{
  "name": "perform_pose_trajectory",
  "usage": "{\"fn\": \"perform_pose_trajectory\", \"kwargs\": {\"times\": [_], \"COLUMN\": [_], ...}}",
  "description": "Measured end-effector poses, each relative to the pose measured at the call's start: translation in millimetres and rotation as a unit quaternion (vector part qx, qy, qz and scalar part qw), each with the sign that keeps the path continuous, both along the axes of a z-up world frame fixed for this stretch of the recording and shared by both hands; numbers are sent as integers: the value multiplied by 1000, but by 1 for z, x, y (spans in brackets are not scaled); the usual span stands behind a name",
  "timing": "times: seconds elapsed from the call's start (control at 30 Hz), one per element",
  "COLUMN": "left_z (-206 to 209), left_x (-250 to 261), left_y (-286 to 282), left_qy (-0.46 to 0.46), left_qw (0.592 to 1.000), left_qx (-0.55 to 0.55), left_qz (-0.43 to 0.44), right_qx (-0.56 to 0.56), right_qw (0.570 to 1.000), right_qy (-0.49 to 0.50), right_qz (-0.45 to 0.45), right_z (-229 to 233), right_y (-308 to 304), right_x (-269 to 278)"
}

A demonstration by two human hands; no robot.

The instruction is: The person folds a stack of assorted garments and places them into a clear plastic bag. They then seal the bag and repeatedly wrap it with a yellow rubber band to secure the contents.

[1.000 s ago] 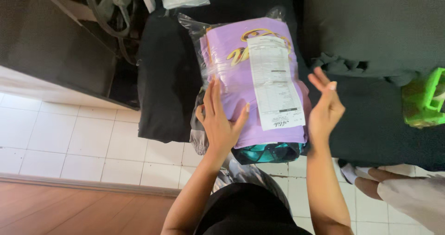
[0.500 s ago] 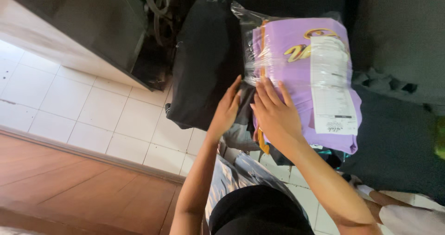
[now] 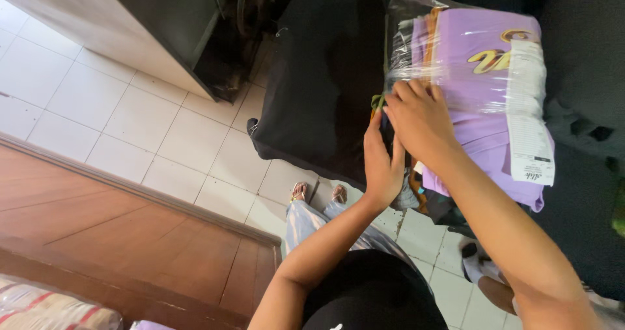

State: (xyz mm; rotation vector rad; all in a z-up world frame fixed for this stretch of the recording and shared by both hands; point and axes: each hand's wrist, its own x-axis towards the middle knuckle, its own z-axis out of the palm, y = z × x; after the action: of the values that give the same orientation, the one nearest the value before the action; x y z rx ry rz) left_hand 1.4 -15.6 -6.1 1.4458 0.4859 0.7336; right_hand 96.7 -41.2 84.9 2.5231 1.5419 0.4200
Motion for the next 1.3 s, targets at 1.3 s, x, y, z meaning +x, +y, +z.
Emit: {"fn": "perform_pose_trajectory", "kwargs": {"times": [1.3], "left_z": [1], "left_x": [18], "left_y": [-25], "left_qy": [-20], "left_qw": [997], "left_qx": [21], "left_qz": [-66], "right_qx": [-102], "right_qw": [992], "right_qy": [-59], "right_qz": [38], "right_z": [12], "right_y": [-26], "right_x": [33]}}
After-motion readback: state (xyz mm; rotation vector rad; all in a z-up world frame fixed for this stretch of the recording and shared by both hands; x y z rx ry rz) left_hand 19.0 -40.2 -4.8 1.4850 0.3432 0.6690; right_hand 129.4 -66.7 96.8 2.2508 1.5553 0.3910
